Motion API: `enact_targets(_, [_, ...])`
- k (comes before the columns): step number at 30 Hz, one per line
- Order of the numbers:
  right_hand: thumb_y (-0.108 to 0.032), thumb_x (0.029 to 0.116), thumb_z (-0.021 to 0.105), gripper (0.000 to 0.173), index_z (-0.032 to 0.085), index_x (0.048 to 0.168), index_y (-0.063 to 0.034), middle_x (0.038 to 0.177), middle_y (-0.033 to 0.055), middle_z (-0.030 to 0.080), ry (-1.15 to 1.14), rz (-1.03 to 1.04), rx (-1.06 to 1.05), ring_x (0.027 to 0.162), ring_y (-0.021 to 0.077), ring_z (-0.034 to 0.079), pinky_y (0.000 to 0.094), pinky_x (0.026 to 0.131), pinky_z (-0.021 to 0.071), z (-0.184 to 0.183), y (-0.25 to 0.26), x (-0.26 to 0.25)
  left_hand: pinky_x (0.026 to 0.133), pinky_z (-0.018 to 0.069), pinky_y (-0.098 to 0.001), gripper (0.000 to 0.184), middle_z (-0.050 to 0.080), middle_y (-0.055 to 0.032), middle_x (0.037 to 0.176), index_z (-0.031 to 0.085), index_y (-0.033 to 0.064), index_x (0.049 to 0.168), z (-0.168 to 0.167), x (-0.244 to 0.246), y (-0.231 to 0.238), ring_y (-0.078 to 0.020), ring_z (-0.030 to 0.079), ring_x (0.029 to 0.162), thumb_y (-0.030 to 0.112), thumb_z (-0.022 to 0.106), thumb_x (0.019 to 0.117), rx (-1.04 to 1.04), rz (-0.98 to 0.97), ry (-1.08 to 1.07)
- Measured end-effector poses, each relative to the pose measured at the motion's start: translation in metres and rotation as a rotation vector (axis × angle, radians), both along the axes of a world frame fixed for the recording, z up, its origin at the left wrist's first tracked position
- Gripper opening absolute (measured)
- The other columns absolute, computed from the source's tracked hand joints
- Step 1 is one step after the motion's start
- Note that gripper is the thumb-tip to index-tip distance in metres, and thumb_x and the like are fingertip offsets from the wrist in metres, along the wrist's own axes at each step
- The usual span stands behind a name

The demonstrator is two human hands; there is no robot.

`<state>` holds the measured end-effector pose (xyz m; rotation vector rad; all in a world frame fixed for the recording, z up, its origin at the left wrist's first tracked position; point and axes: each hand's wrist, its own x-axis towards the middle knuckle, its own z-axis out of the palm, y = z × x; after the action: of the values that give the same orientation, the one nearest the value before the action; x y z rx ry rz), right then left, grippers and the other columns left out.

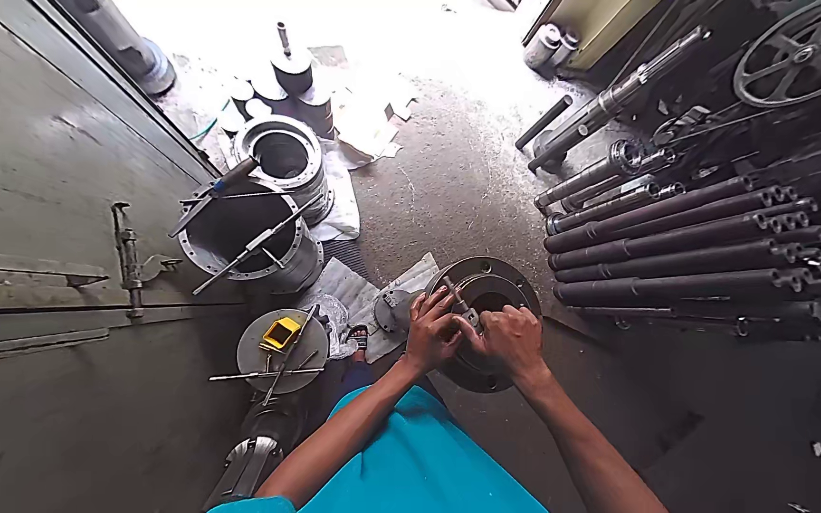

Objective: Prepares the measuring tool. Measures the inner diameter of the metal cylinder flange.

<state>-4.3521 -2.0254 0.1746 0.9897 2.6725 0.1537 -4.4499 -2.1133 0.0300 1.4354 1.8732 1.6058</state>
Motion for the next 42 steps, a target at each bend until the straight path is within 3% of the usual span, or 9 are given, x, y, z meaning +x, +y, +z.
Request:
enact_targets(4, [-0.069, 0.1024, 0.030, 0.080, 0.069, 0.080, -0.0029, 0.082, 0.0209, 0.071, -0.064, -0.380, -0.221, 0.088, 0.0414, 0.072, 0.0611, 0.071, 0.0517, 0.028, 0.004, -0.011, 0.120, 0.0319, -0.0552, 0.026, 0.063, -0.0004, 0.143, 0.078, 0.0203, 0.112, 0.005, -0.014, -0.013, -0.0245, 0.048, 0.143, 0.037, 0.069, 0.0932, -0.021, -0.062, -0.062])
enact_targets(6, [-0.049, 0.1022, 0.048, 0.053, 0.069, 0.077, -0.0064, 0.073, 0.0150, 0.068, 0.267, -0.164, -0.121, 0.075, 0.0373, 0.070, 0.0568, 0.062, 0.0520, 0.020, 0.019, 0.007, 0.115, 0.0394, -0.0545, 0.027, 0.070, -0.0021, 0.132, 0.078, 0.0172, 0.112, 0.016, -0.022, -0.029, -0.0268, 0.055, 0.136, 0.032, 0.066, 0.0927, -0.038, 0.021, -0.105])
enact_targets(12, [-0.031, 0.0954, 0.064, 0.031, 0.076, 0.123, -0.0231, 0.146, 0.0022, 0.059, 0.584, 0.354, -0.415, 0.128, 0.0272, 0.056, 0.0464, 0.103, 0.0500, -0.013, 0.062, -0.016, 0.082, 0.0501, -0.0467, 0.039, 0.070, -0.0010, 0.078, 0.077, 0.0212, 0.109, 0.083, 0.020, -0.048, -0.0211, 0.065, 0.074, 0.053, 0.060, 0.0953, -0.136, -0.095, 0.363])
enact_targets(20, [-0.037, 0.1043, 0.046, 0.047, 0.071, 0.082, -0.0040, 0.091, 0.0128, 0.072, 0.642, 0.140, -0.269, 0.093, 0.0346, 0.067, 0.0540, 0.080, 0.0537, -0.048, 0.081, 0.058, 0.073, 0.0537, -0.0513, 0.021, 0.075, -0.0022, 0.084, 0.080, 0.0229, 0.104, 0.102, -0.048, -0.069, -0.0221, 0.070, 0.075, 0.024, 0.062, 0.0940, -0.421, -0.204, 0.289])
enact_targets(23, [-0.041, 0.1085, 0.040, 0.052, 0.074, 0.091, -0.0053, 0.079, 0.0128, 0.072, 0.583, -0.073, -0.363, 0.078, 0.0319, 0.071, 0.0560, 0.076, 0.0539, -0.039, 0.021, 0.103, 0.061, 0.0486, -0.0481, 0.026, 0.068, -0.0013, 0.070, 0.080, 0.0246, 0.108, 0.113, -0.081, -0.045, -0.0208, 0.061, 0.060, 0.030, 0.058, 0.0973, -0.527, -0.182, 0.295])
enact_targets(27, [-0.034, 0.1065, 0.042, 0.045, 0.076, 0.100, -0.0048, 0.066, 0.0098, 0.069, 0.633, -0.258, -0.510, 0.061, 0.0281, 0.070, 0.0527, 0.060, 0.0568, -0.030, -0.062, 0.092, 0.076, 0.0547, -0.0595, 0.033, 0.076, -0.0096, 0.095, 0.074, 0.0203, 0.124, 0.137, -0.075, 0.022, -0.0323, 0.072, 0.090, 0.037, 0.056, 0.1015, -0.736, -0.281, 0.315])
enact_targets(34, [-0.024, 0.1055, 0.054, 0.028, 0.069, 0.114, -0.0014, 0.099, 0.0155, 0.073, 0.501, 0.231, -1.200, 0.097, 0.0305, 0.071, 0.0534, 0.091, 0.0549, -0.006, -0.084, 0.015, 0.087, 0.0490, -0.0517, 0.023, 0.067, -0.0110, 0.114, 0.077, 0.0234, 0.115, 0.132, -0.006, 0.077, -0.0319, 0.060, 0.112, 0.031, 0.066, 0.0968, -0.620, -0.897, 0.600])
enact_targets(38, [-0.021, 0.1046, 0.052, 0.028, 0.076, 0.114, -0.0079, 0.100, 0.0038, 0.076, 1.006, 0.038, -0.811, 0.087, 0.0110, 0.073, 0.0342, 0.082, 0.0627, 0.007, -0.041, 0.075, 0.093, 0.0492, -0.0580, 0.025, 0.068, -0.0096, 0.121, 0.075, 0.0246, 0.118, 0.124, -0.057, 0.002, -0.0331, 0.061, 0.116, 0.027, 0.068, 0.0935, -0.447, -0.389, 0.517])
enact_targets(42, [-0.036, 0.1051, 0.049, 0.036, 0.076, 0.119, -0.0154, 0.109, 0.0061, 0.074, 0.769, -0.257, -0.419, 0.095, 0.0242, 0.069, 0.0466, 0.083, 0.0565, -0.015, 0.020, 0.106, 0.077, 0.0580, -0.0436, 0.032, 0.074, -0.0061, 0.101, 0.076, 0.0132, 0.115, 0.107, -0.061, -0.052, -0.0210, 0.070, 0.088, 0.034, 0.060, 0.0970, -0.504, 0.119, 0.322])
